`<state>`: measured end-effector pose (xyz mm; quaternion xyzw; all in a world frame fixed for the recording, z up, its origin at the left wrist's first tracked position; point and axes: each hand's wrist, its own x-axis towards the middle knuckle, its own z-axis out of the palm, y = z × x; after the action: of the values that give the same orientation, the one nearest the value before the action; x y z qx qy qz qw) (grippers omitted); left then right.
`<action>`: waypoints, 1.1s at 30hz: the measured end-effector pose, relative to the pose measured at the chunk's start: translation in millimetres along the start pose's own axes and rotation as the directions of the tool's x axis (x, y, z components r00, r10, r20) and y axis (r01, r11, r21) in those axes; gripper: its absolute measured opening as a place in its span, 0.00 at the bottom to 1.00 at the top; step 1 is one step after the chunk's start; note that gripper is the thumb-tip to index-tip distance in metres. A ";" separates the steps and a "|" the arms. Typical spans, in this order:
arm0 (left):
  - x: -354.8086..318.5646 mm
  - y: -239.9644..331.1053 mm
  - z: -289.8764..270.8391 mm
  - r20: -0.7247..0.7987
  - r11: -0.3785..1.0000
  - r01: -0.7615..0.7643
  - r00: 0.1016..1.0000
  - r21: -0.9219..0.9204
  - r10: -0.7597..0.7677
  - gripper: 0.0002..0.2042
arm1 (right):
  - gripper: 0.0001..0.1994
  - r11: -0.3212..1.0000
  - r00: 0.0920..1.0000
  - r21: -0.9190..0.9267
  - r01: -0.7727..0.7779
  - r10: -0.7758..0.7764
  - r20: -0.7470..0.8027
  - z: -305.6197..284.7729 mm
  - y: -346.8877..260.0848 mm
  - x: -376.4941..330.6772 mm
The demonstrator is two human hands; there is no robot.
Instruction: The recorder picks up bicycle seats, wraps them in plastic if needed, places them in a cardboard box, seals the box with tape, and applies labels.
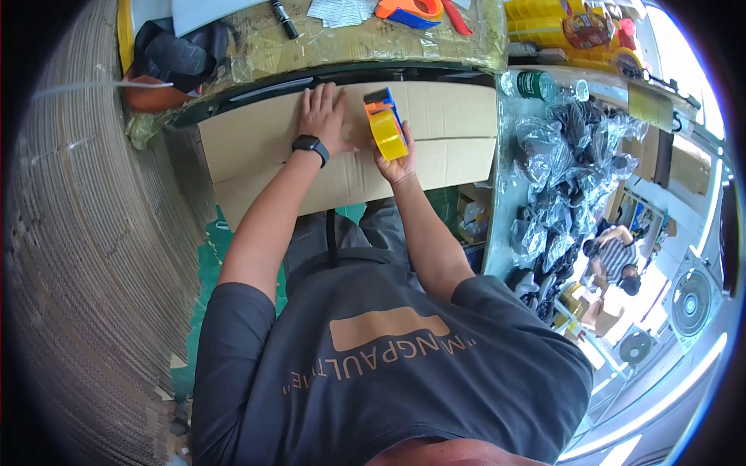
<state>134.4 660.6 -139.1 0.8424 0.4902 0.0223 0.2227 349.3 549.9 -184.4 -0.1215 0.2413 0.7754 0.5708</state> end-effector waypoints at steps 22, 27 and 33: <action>90.3 1.7 7.2 0.218 0.320 0.180 0.972 -0.930 0.084 0.16 | 0.31 0.979 0.980 0.148 -0.139 0.114 0.164 1.1 -10.8 13.0; 99.5 1.6 4.0 0.221 0.388 0.223 0.974 -0.894 -0.049 0.19 | 0.29 0.963 0.960 0.143 -0.229 0.199 0.197 -4.1 -26.9 13.9; 82.7 -34.1 -25.5 0.422 -0.045 0.421 0.906 -0.906 -0.033 0.28 | 0.26 0.979 0.989 0.172 -0.112 0.093 0.119 7.4 -15.6 0.1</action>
<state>142.9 753.0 -144.7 0.3348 0.4265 0.2064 0.8145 364.6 557.4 -181.8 -0.0141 0.2838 0.7846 0.5511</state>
